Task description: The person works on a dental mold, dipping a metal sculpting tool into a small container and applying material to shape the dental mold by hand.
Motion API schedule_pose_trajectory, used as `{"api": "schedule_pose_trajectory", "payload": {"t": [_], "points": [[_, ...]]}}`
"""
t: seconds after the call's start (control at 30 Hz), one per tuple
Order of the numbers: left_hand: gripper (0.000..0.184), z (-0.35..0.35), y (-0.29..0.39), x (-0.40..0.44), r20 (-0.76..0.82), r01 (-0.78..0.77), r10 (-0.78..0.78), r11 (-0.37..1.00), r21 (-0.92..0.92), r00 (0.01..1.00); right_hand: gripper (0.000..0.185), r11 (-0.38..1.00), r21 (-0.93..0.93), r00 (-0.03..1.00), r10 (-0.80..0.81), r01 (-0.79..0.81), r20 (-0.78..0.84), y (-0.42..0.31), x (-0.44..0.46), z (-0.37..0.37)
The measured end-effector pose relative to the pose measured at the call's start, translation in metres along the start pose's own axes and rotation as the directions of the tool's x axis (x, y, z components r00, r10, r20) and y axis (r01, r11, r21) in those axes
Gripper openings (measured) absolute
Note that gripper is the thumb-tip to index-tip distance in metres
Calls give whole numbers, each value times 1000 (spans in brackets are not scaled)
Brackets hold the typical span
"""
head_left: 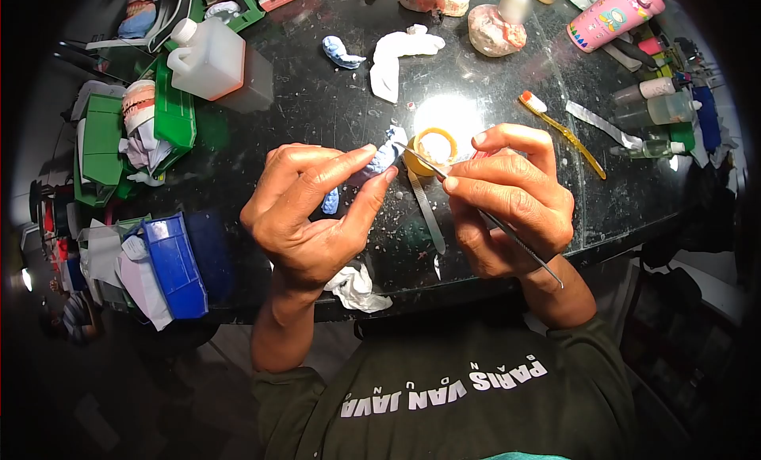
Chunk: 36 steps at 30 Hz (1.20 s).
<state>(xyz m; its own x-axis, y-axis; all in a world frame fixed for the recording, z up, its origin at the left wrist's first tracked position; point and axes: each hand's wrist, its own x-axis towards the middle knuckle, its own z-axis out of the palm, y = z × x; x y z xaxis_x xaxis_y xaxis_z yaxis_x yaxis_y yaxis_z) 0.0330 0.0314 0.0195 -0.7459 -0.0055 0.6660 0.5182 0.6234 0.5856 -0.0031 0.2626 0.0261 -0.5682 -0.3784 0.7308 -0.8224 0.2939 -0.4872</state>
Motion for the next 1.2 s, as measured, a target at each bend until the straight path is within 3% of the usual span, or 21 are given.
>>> {"api": "schedule_pose_trajectory", "payload": {"t": [0.7,0.9,1.0,1.2], "points": [[37,-3,2,1,10,34,-34,999,16,999,40,998,-42,998,-47,48,42,-5,-1,1],[38,-3,-1,3,-14,-51,52,998,21,999,37,997,-49,994,-64,60,-87,1,-1,6],[37,-2,-1,1,-5,-41,41,999,-9,999,36,998,-11,997,-56,55,-46,3,1,8],[36,-1,2,2,13,-54,55,998,-25,998,15,999,32,995,-21,17,102,-1,2,16]]}}
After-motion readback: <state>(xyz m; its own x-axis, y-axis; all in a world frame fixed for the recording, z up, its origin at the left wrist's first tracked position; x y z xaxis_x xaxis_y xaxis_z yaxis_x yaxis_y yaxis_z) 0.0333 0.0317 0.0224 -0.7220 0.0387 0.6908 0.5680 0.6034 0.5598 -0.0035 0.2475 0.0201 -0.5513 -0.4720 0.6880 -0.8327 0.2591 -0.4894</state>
